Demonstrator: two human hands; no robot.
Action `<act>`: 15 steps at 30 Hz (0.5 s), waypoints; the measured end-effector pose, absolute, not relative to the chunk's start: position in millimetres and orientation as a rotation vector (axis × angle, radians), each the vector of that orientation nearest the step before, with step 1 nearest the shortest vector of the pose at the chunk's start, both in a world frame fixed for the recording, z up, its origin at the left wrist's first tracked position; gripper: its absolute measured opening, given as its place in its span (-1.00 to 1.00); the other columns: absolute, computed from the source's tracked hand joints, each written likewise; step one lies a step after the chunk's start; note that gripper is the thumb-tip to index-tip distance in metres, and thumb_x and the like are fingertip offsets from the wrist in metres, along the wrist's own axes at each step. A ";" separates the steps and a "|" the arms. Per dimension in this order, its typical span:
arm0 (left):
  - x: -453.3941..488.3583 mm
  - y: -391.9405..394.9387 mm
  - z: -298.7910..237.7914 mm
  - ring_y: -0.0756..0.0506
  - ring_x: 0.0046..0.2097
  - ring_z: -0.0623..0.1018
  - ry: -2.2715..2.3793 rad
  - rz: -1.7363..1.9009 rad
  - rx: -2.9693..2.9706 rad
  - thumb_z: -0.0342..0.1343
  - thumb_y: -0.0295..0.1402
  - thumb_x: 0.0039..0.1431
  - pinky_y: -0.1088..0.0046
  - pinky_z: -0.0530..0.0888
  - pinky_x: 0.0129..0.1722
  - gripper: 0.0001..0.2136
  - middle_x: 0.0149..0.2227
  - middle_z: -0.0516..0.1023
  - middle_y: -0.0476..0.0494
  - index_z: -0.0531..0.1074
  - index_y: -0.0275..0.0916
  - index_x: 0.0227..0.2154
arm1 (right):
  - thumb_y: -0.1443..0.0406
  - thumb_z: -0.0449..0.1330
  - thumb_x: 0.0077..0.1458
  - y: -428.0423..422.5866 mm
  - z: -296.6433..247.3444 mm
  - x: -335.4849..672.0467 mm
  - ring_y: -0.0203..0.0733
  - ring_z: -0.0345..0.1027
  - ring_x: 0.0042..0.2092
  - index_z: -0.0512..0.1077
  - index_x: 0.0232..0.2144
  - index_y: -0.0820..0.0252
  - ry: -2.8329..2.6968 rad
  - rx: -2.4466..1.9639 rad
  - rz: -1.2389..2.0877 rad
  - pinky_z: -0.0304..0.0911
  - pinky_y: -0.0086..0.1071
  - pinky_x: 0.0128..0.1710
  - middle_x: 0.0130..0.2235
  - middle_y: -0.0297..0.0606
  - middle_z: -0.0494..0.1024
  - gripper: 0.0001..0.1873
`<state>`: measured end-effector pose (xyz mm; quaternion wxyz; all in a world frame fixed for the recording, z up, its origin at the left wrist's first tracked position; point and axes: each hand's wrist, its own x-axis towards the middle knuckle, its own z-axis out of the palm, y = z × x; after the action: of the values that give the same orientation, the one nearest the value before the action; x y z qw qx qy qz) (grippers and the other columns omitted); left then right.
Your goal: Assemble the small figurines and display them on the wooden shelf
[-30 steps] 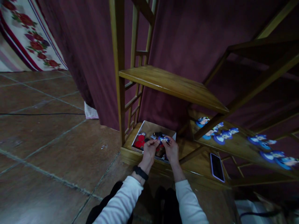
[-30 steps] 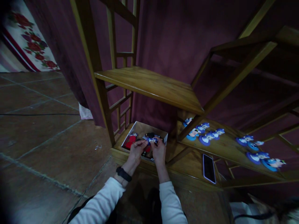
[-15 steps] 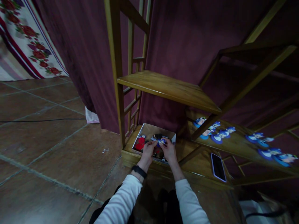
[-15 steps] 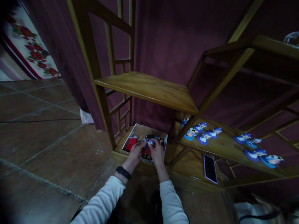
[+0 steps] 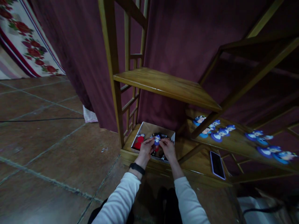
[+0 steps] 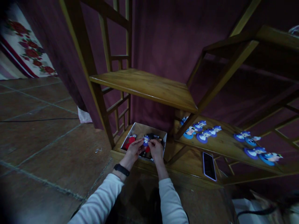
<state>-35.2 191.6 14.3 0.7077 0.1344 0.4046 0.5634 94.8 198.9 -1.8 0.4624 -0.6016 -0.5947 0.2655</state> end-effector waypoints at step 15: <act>-28.1 184.9 6.5 -0.02 -0.53 0.50 0.963 1.321 0.350 0.25 -0.54 -0.18 0.37 0.52 -0.44 -0.87 -0.59 0.49 -0.07 0.44 -0.38 -0.49 | 0.24 0.16 -0.16 194.7 -4.8 96.1 -0.23 0.37 -0.41 0.49 -0.59 0.14 -1.419 -1.518 0.703 0.26 -0.40 -0.35 -0.49 -0.33 0.52 -0.86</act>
<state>-28.1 184.9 6.5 0.6707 0.1554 0.4272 0.5861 96.1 194.7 -4.8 0.4563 -0.6158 -0.5755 0.2852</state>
